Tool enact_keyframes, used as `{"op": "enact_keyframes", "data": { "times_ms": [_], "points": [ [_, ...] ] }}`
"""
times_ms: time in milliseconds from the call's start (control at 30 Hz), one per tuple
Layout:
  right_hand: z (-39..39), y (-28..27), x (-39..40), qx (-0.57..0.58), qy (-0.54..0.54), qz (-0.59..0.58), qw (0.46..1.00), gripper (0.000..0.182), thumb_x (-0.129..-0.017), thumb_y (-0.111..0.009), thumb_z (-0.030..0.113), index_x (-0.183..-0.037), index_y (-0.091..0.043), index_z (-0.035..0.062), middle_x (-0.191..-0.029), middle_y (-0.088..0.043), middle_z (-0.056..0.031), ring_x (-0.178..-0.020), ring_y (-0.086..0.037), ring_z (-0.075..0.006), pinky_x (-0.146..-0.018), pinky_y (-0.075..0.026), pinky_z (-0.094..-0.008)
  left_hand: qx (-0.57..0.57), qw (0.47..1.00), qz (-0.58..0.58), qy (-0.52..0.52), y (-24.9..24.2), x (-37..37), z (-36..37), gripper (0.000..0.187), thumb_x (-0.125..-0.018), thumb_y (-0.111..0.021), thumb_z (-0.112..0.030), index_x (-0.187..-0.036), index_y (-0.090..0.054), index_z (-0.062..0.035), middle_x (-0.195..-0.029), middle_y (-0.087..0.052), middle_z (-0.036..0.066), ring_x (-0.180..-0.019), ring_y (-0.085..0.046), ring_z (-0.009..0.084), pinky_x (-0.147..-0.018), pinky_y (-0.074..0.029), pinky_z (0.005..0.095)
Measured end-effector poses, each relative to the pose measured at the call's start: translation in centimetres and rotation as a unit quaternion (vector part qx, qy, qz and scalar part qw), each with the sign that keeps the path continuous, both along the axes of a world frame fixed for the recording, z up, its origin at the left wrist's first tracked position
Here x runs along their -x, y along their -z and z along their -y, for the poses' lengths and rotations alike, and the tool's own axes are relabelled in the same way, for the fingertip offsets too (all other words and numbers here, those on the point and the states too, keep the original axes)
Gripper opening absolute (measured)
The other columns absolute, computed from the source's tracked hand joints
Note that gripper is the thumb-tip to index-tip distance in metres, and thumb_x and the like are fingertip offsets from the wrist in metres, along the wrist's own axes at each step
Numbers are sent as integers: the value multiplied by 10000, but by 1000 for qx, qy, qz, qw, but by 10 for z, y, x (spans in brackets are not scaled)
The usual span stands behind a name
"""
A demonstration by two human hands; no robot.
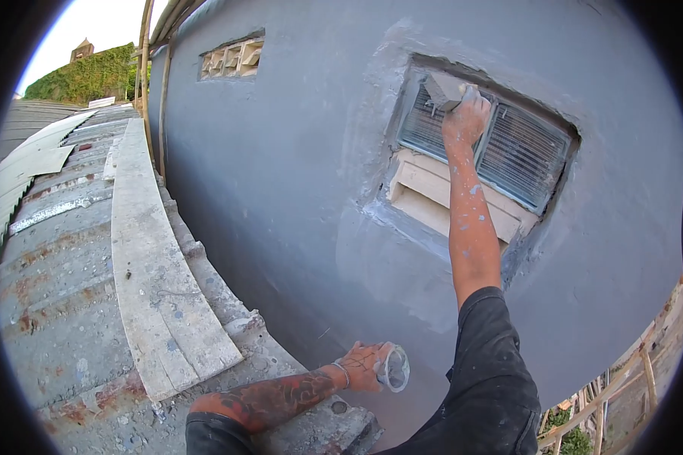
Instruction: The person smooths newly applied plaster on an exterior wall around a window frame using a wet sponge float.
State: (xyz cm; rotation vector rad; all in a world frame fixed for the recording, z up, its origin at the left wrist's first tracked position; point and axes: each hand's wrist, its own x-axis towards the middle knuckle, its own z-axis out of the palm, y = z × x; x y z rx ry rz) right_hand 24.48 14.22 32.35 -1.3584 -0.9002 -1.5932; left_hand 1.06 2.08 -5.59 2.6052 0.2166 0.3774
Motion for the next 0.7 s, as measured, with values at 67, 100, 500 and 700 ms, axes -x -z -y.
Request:
{"op": "enact_keyframes", "data": {
  "times_ms": [67,100,500,700],
  "points": [
    [-21,-3,3,23,-18,7,1000,453,-671,-686,34,-1109,-570,14,-1042,-613,-126,-1010,-520,-303,-887,-422,-382,13,1000,-20,5,-9,2,2,819,-606,-713,-302,-1287,-348,-32,-1195,-502,170,-1135,-487,322,-943,-323,426],
    [-32,-9,-1,38,-28,47,998,451,-671,-685,33,-1107,-572,17,-1040,-617,-121,-1018,-521,-297,-890,-422,-381,13,1000,-27,7,-14,2,2,828,-602,-714,-295,-1292,-343,-25,-1196,-501,169,-1131,-489,326,-938,-330,428],
    [-45,-34,-9,271,-66,197,940,293,-704,-606,-1,-990,-593,63,-945,-622,-130,-963,-522,-317,-858,-431,-388,53,998,-34,12,-12,5,3,845,-581,-725,-281,-1291,-341,-33,-1206,-492,181,-1140,-479,338,-963,-322,446],
    [-43,33,-9,330,-61,204,920,237,-692,-600,14,-924,-576,57,-864,-600,-130,-928,-534,-309,-798,-459,-383,32,999,11,-5,2,4,1,829,-585,-724,-284,-1278,-348,-29,-1195,-497,179,-1137,-481,335,-947,-326,441]
  ]
}}
